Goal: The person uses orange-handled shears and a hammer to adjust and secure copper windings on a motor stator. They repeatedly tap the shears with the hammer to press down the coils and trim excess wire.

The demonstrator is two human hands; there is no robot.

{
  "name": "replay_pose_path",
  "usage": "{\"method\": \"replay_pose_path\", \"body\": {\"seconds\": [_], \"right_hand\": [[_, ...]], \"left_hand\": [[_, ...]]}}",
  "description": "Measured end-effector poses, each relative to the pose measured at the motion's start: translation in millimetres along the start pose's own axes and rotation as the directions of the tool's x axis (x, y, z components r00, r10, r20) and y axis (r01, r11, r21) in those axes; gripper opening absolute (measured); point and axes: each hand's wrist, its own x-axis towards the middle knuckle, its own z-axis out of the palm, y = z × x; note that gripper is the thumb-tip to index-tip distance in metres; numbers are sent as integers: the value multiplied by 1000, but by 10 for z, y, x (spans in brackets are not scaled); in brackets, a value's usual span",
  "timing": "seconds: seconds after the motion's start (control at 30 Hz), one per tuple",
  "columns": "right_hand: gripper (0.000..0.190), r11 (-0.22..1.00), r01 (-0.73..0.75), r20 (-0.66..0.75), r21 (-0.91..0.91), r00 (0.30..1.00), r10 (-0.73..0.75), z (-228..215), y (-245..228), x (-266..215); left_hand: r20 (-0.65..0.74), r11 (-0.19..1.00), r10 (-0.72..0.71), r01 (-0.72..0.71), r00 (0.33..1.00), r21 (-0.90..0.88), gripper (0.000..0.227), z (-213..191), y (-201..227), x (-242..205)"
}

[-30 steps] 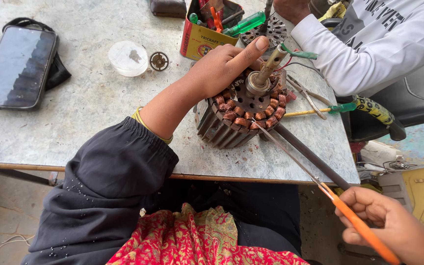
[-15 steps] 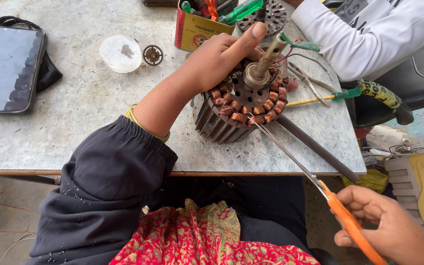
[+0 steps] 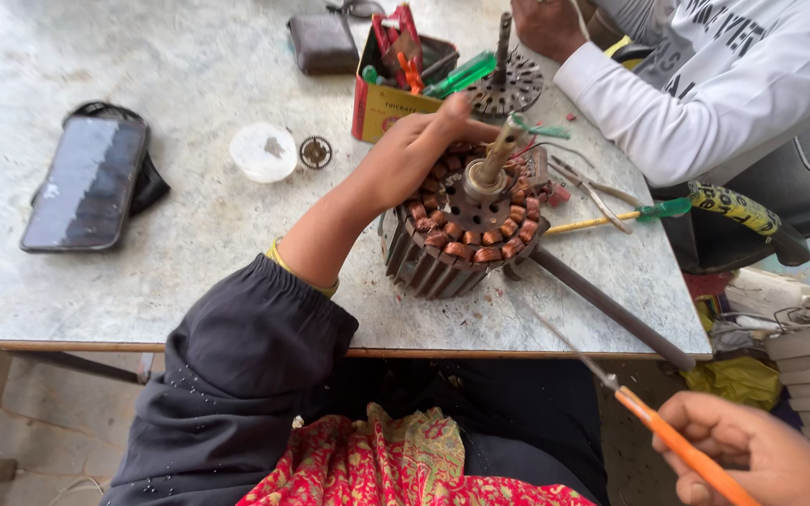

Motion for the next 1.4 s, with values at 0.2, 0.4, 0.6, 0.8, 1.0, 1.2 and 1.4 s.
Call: {"method": "replay_pose_path", "body": {"seconds": [0.2,0.4,0.6,0.8,1.0,1.2,1.4], "right_hand": [[76,971,43,187,234,978,-88,2,380,42],[101,894,326,257,307,876,-408,667,-185,204],[106,836,264,335,481,826,-454,1035,-671,331],[101,762,237,260,603,844,-469,1074,-400,334],[96,677,199,259,708,819,-512,1241,-454,255],[94,539,100,180,837,878,-443,1690,-656,275],[82,439,-101,341,893,788,-513,1995,-608,428]], "left_hand": [[-342,948,318,-291,884,128,48,-95,116,-410],[-299,687,582,-260,756,679,37,363,662,-1303],[190,565,596,-576,780,591,46,802,1114,-1875],[160,599,557,-528,815,602,44,872,1204,-2002],[168,622,562,-548,810,559,44,1014,1161,-1984],[192,630,580,-586,792,510,55,1086,1281,-2066],[191,653,546,-557,816,514,62,1178,1362,-2186]]}}
